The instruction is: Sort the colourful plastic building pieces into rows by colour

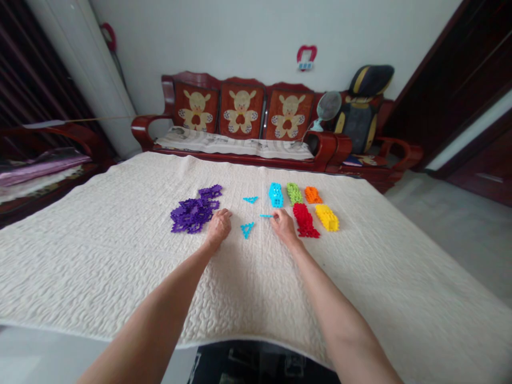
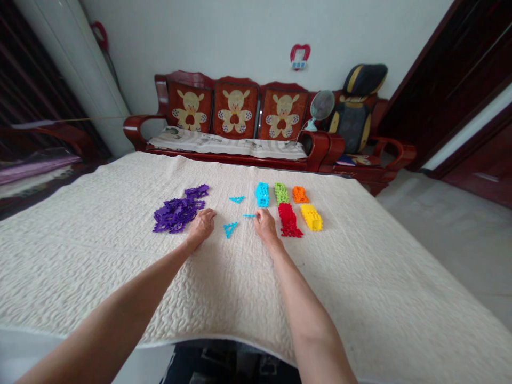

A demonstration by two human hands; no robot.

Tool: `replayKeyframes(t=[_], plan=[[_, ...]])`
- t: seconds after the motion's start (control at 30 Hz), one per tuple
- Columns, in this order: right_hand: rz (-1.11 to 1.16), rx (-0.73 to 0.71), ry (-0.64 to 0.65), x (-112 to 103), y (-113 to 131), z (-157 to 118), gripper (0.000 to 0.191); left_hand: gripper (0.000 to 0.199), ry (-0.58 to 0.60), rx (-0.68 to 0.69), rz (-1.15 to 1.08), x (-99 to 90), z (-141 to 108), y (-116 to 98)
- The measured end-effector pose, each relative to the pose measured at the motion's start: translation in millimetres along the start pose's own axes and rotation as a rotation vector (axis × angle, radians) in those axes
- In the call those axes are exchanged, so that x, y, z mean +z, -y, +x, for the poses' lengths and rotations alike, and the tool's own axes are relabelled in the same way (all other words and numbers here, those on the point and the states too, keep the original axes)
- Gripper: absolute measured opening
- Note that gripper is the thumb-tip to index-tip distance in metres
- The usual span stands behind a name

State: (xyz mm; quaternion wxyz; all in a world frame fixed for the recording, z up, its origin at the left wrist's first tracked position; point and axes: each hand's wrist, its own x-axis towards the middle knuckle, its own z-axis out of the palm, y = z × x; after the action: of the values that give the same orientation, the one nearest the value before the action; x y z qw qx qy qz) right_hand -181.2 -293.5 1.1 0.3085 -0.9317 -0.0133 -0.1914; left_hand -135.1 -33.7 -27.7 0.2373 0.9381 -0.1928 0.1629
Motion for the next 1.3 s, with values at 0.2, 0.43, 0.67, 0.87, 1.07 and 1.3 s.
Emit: replayKeyframes(t=[0.2,0.43,0.67,0.87,1.07,1.3], plan=[[-0.093,0.071,0.095,-5.8,-6.8,-16.2,0.035,0.034,-0.007,0.006,0.01,2.4,0.5,2.1],[-0.242,0.337,0.158,2.0,39.2,-7.1,0.058,0.033,-0.009,0.027,0.022,3.1,0.0,3.1],[-0.31,0.414,0.222,6.3,55.3,-2.9,0.049,0.031,-0.026,0.037,0.05,4.9,0.1,3.5],[-0.132,0.425,0.036,8.5,34.2,3.8,0.056,0.03,-0.028,0.037,0.032,5.8,-0.9,6.0],[0.001,0.311,-0.321,21.5,6.5,29.8,0.058,0.034,0.003,0.013,0.061,6.2,0.5,6.6],[-0.043,0.271,-0.425,39.4,-16.8,50.4,0.056,0.035,-0.031,0.039,0.053,13.5,0.1,14.4]])
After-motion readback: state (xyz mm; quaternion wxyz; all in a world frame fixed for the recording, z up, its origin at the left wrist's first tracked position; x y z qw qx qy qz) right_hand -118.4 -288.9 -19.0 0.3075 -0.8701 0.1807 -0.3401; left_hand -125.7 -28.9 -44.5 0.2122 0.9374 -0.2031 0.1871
